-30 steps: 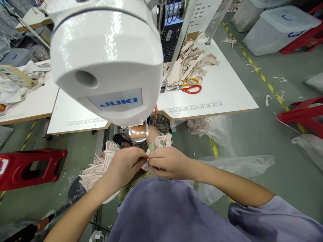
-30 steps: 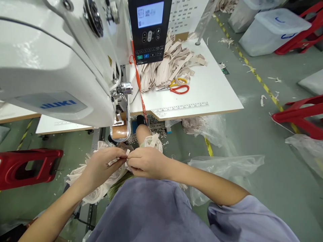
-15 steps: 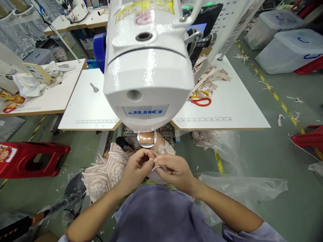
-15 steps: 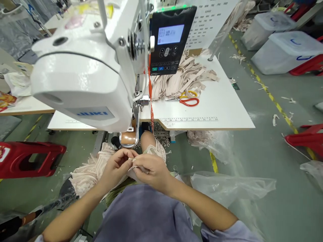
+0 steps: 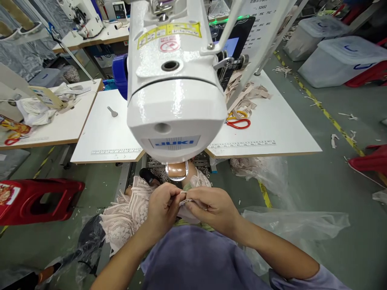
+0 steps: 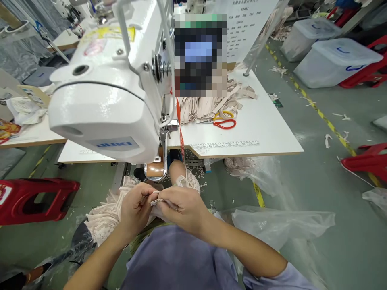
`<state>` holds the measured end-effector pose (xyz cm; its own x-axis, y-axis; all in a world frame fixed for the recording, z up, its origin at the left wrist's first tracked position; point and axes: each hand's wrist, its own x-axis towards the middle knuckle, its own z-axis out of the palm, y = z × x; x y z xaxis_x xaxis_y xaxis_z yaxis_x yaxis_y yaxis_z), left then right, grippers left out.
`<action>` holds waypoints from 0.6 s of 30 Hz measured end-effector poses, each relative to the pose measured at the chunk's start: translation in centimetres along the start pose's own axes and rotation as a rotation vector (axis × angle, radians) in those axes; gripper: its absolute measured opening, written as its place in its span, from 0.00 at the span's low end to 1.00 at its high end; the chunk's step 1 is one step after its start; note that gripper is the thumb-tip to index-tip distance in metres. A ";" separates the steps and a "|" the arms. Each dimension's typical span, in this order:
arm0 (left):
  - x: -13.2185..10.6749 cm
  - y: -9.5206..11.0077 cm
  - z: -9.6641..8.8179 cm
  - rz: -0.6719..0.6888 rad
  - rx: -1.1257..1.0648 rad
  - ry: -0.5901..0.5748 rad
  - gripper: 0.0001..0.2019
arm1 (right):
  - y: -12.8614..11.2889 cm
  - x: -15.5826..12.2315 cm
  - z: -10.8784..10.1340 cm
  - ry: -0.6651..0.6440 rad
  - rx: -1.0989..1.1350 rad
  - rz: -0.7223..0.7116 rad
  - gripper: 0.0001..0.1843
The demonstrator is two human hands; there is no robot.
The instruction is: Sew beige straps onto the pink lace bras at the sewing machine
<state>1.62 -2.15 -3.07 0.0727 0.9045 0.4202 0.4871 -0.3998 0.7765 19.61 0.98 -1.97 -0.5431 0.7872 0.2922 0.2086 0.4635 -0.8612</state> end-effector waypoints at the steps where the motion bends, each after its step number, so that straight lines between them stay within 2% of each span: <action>1: 0.1 0.0 0.0 0.000 -0.029 -0.009 0.05 | 0.1 0.1 0.0 0.010 0.019 0.018 0.08; 4: 0.2 0.0 0.0 -0.081 -0.118 -0.046 0.06 | 0.5 0.4 0.0 0.046 0.048 0.077 0.08; 7: 0.2 0.1 -0.2 -0.162 -0.077 -0.027 0.06 | 0.8 0.9 -0.5 0.026 -0.033 0.127 0.09; 9: 0.1 0.3 -0.5 -0.113 0.025 -0.008 0.05 | 1.0 1.3 -1.1 0.035 -0.134 0.138 0.11; 12: 0.3 0.8 -1.2 0.046 0.141 -0.012 0.04 | 1.1 2.2 -2.0 0.075 -0.251 0.097 0.09; 15: 0.8 1.3 -1.9 0.152 0.185 -0.027 0.04 | 1.0 3.0 -2.5 -0.031 -0.208 0.068 0.09; 18: 1.2 1.4 -2.4 0.176 0.201 -0.044 0.04 | 0.8 3.5 -2.7 -0.162 -0.081 0.113 0.09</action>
<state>0.35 -1.95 -0.33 0.2073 0.8312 0.5160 0.6262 -0.5179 0.5827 20.05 5.12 -0.50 -0.6348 0.7634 0.1196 0.3362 0.4123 -0.8467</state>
